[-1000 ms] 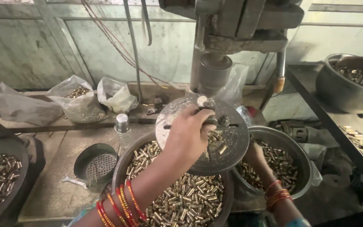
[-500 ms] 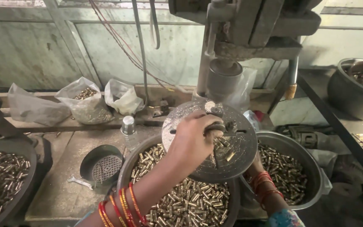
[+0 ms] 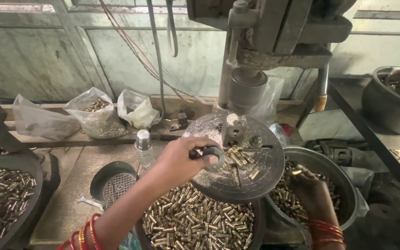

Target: Operate a manual press machine to process and sort small cylindrical metal components.

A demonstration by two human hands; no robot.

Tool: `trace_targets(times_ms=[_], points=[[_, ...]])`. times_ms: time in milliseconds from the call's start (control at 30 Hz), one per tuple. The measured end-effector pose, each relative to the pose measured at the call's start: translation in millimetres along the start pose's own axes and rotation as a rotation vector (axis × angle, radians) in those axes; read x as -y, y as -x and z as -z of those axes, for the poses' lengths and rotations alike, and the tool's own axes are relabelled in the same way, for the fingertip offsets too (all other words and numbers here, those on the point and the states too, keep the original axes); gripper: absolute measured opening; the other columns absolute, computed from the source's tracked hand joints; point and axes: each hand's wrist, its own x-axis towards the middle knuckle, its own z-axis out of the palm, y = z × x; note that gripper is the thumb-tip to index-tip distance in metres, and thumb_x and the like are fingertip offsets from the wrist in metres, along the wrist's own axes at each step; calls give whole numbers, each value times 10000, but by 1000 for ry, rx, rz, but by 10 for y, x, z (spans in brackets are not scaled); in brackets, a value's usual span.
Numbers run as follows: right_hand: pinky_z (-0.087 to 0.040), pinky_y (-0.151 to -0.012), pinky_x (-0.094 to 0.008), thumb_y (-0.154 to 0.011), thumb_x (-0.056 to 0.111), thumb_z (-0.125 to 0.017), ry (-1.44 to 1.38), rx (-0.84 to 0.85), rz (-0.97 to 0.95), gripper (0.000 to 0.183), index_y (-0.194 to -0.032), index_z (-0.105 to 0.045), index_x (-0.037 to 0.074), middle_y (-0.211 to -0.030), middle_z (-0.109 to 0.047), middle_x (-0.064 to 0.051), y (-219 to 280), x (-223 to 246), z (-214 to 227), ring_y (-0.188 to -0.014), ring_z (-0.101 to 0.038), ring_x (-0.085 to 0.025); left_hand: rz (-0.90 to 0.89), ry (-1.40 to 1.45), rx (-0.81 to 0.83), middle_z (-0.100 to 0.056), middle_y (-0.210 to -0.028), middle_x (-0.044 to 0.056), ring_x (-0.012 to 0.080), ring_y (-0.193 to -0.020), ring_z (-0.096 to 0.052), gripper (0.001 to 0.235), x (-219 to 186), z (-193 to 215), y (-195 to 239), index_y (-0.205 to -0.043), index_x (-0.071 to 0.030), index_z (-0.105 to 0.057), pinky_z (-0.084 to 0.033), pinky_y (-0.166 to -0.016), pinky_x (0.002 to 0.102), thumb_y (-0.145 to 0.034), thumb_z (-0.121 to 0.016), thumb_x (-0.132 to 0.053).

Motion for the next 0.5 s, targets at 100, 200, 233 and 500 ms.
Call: trace_targets(times_ms=[100, 200, 233, 500], points=[[-597, -883, -322, -994, -1, -363, 39, -500, 83, 324, -1253, -554, 35, -1157, -659, -141, 569, 205, -1937, -1008, -679, -210, -130, 14, -55, -803, -1090, 37, 135, -987, -716, 337, 170, -50, -78, -1176, -203, -766, -524, -915, 334, -842, -784, -246], [-535, -804, -284, -1064, 33, -485, 286, -301, 166, 281, -1327, -580, 10, -1156, -636, -96, 392, 265, -1488, -947, -613, -169, 23, 143, 31, -795, -1139, -2, 122, -1052, -690, 338, 9, -31, 5, -1188, -238, -768, -476, -962, 354, -850, -745, -237], [-535, -804, -284, -1064, 33, -485, 288, -298, 167, 281, -1327, -580, 10, -1156, -636, -96, 383, 317, -1439, -947, -613, -169, 21, 144, 28, -795, -1139, -2, 122, -1052, -690, 338, 57, -65, -35, -1188, -238, -768, -476, -962, 354, -850, -745, -237], [-560, -906, -283, -918, -23, -596, 572, -344, 164, 258, -1149, -681, 51, -1142, -729, -97, 913, 357, -2867, -1050, -695, -158, -48, 680, 203, -790, -1105, 71, 193, -1000, -717, 345, 199, -369, -237, -1214, -101, -736, -578, -947, 370, -875, -687, -145]])
